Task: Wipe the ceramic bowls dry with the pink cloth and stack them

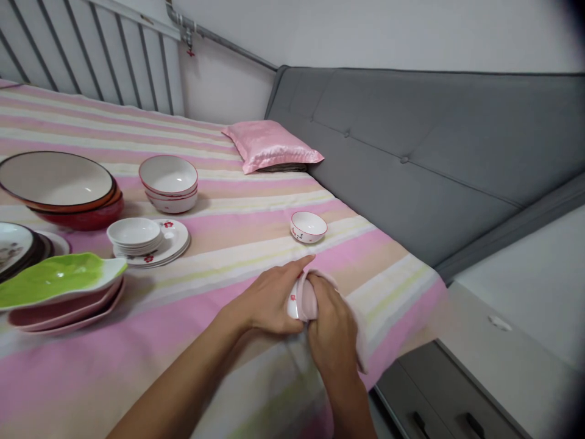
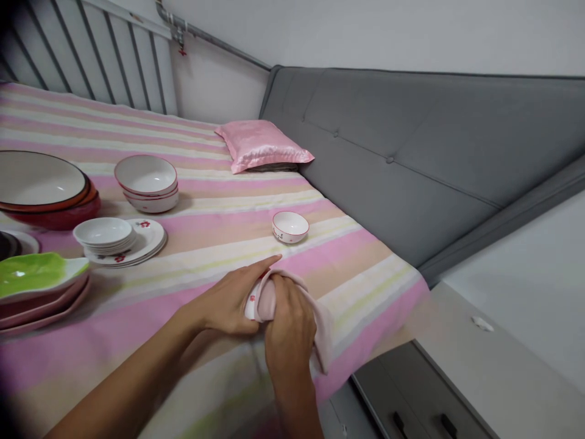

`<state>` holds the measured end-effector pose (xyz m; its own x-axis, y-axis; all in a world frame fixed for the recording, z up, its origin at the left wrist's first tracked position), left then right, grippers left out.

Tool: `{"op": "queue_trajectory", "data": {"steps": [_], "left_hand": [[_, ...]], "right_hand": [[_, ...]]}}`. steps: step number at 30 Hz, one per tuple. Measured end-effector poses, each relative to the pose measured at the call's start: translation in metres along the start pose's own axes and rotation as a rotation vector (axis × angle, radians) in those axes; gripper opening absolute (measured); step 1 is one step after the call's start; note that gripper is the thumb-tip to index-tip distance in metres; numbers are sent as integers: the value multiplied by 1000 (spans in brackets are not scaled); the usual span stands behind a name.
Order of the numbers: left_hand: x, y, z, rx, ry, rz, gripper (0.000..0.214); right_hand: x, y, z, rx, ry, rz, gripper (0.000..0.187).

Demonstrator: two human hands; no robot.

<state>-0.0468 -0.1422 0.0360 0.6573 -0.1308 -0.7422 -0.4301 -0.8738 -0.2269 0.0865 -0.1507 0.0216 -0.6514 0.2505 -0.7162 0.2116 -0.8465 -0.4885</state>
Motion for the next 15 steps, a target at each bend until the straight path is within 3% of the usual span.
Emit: {"op": "queue_trajectory", "data": {"steps": [6, 15], "left_hand": [[0, 0, 9, -117, -5, 18, 103], [-4, -2, 8, -143, 35, 16, 98]], "right_hand": [[12, -4, -15, 33, -159, 45, 67], [28, -7, -40, 162, -466, 98, 73]]}}
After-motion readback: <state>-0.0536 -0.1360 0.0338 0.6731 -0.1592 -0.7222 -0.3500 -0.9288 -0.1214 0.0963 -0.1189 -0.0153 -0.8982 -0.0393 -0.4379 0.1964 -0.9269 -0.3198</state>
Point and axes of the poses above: each hand's wrist, its own y-axis away from the middle knuckle, its own x-axis out of the palm, z = x × y, the point moved 4 cm from there along -y, towards the middle knuckle, and after that the axes turned 1 degree about z, right-handed, at the moved point
